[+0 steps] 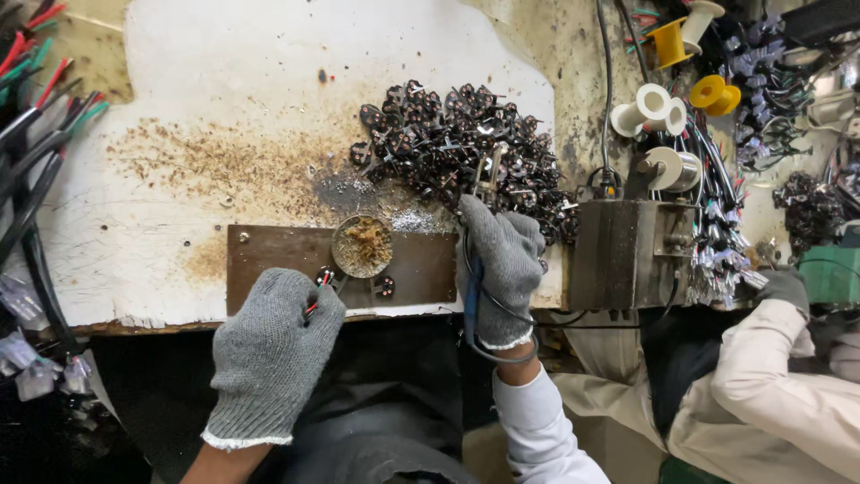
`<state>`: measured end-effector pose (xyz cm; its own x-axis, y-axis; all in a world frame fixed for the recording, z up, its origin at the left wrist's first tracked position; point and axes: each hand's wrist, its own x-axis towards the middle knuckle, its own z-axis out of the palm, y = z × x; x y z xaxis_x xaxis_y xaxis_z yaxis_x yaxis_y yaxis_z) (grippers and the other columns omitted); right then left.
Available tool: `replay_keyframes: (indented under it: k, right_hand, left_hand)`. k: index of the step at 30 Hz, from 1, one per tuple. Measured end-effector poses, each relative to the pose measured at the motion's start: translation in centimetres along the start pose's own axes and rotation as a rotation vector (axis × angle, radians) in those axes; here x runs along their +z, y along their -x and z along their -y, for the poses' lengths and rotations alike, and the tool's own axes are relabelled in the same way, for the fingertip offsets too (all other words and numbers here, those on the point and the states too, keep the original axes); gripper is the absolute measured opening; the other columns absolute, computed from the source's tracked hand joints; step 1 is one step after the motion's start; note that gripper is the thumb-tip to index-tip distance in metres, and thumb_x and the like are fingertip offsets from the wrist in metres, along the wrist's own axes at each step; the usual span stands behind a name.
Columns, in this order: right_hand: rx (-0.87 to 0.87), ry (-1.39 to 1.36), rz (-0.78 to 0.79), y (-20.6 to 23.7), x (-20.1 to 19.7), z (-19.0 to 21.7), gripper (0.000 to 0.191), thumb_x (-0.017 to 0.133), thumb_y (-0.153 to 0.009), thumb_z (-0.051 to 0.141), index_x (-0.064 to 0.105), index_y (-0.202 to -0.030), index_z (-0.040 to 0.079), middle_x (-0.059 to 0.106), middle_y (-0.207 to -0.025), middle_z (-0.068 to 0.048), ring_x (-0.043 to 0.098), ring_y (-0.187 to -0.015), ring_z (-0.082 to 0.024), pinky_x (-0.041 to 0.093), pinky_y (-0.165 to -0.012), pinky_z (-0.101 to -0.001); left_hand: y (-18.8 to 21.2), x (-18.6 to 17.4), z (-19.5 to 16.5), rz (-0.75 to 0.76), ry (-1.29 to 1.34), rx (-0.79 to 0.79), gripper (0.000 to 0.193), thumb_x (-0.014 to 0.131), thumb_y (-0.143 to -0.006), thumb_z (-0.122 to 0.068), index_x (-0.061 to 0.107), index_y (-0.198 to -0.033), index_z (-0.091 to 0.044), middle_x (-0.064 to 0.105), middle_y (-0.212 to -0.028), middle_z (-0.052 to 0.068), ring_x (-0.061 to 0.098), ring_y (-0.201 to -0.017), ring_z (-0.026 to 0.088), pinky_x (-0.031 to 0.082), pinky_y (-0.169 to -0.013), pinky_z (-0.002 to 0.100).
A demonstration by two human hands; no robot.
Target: The person, wearing gloves at a cluttered factory workbench, solders colored wires onto small metal terminal components. They hold a wire against a component in one hand, apply a soldering iron with the other, dip parts into a container of flux, and place finished assemblies on the table, repeating the cycle for many parts.
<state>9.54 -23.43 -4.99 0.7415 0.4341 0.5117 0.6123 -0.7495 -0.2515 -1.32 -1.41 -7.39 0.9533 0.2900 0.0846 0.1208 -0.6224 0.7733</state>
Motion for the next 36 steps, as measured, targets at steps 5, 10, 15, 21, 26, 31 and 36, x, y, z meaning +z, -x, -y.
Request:
replay_keyframes:
  k: [5,10,15,21,26,31,36]
  right_hand:
    - [0.004,-0.013,-0.017,0.4,1.0,0.9,0.038,0.074,-0.087,-0.005,0.070,-0.124,0.005,0.070,-0.094,-0.009,0.064,-0.091,-0.027,0.050,-0.089,-0.0401]
    - [0.027,0.016,0.042,0.1,1.4,0.2,0.045,0.074,-0.079,-0.006,0.072,-0.123,0.002,0.067,-0.083,-0.009,0.061,-0.081,-0.029,0.047,-0.081,-0.0421]
    - [0.018,0.073,0.018,0.0,0.8,0.1,0.045,0.073,-0.082,-0.007,0.070,-0.126,0.003,0.069,-0.094,-0.011,0.064,-0.092,-0.030,0.050,-0.088,-0.0413]
    - [0.052,-0.153,-0.085,0.4,0.2,1.4,0.033,0.074,-0.089,-0.003,0.069,-0.121,0.004,0.074,-0.099,-0.009,0.068,-0.092,-0.026,0.053,-0.087,-0.0367]
    - [0.091,-0.300,-0.010,3.7,1.2,3.0,0.023,0.078,-0.093,0.005,0.070,-0.115,0.005,0.077,-0.101,-0.005,0.074,-0.092,-0.021,0.059,-0.086,-0.0332]
    - [0.180,-0.216,0.006,5.4,1.8,4.7,0.026,0.078,-0.091,0.004,0.070,-0.116,0.002,0.075,-0.108,-0.010,0.072,-0.103,-0.029,0.056,-0.095,-0.0375]
    - [0.295,-0.224,-0.007,5.7,2.3,6.4,0.025,0.074,-0.092,-0.001,0.071,-0.116,0.005,0.076,-0.109,-0.009,0.075,-0.103,-0.027,0.059,-0.095,-0.0344]
  left_hand:
    - [0.1,-0.5,0.4,0.023,0.022,-0.031,0.023,0.076,-0.086,-0.018,0.058,-0.077,-0.006,0.060,-0.078,0.011,0.064,-0.062,0.030,0.051,-0.055,0.041]
    - [-0.3,-0.5,0.2,0.026,0.039,-0.025,0.023,0.075,-0.086,-0.017,0.057,-0.075,-0.006,0.057,-0.076,0.011,0.062,-0.061,0.030,0.049,-0.054,0.041]
    - [-0.3,-0.3,0.3,0.028,0.035,-0.037,0.024,0.075,-0.086,-0.018,0.058,-0.075,-0.006,0.058,-0.074,0.011,0.062,-0.060,0.029,0.049,-0.055,0.040]
    - [-0.2,0.0,0.6,0.045,0.035,-0.046,0.023,0.076,-0.086,-0.019,0.060,-0.076,-0.006,0.059,-0.075,0.010,0.062,-0.058,0.027,0.050,-0.054,0.038]
    - [-0.1,-0.1,0.6,0.073,0.041,-0.045,0.022,0.076,-0.086,-0.020,0.060,-0.078,-0.006,0.061,-0.076,0.009,0.063,-0.055,0.023,0.051,-0.052,0.037]
    - [-0.2,-0.8,0.2,0.180,0.031,-0.071,0.023,0.075,-0.086,-0.018,0.058,-0.076,-0.006,0.056,-0.073,0.009,0.061,-0.056,0.025,0.050,-0.053,0.038]
    - [-0.6,-0.7,0.0,0.154,0.037,-0.033,0.024,0.075,-0.084,-0.019,0.056,-0.074,-0.007,0.055,-0.073,0.011,0.062,-0.060,0.030,0.050,-0.055,0.040]
